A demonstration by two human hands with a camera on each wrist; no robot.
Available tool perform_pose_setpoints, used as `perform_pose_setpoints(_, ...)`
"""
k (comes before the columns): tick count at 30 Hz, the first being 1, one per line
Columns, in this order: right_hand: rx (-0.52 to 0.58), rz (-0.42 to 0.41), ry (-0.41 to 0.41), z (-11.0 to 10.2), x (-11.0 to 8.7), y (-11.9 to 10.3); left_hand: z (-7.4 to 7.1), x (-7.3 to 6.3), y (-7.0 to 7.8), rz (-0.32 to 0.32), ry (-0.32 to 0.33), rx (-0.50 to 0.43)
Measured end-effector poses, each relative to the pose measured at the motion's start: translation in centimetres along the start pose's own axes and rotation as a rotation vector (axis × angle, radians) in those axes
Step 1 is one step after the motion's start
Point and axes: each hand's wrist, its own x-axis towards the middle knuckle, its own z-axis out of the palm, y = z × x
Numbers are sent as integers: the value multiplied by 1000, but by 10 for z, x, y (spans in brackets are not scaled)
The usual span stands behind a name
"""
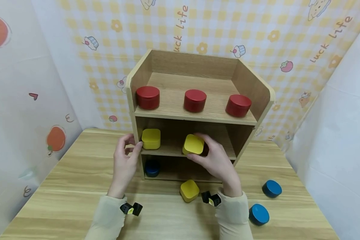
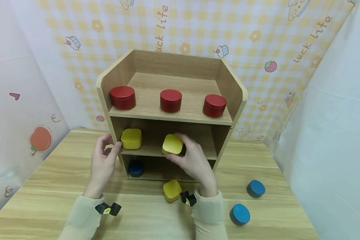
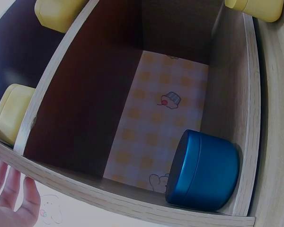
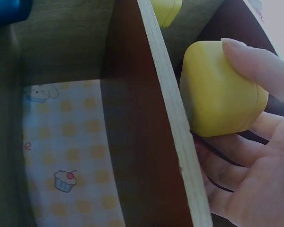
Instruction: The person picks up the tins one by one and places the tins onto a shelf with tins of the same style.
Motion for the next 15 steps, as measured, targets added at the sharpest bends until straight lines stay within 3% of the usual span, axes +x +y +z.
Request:
perform_pose_setpoints(6,0,-13,17,7,6,6,1,0,1,-4,3,-3)
perform_pose_setpoints(8,3,-15,17,9,7,6,1,-1,12,-18,4,9)
perform_pose_setpoints(15,9,6,4,12,9,8,3,0,24,-15,2,25)
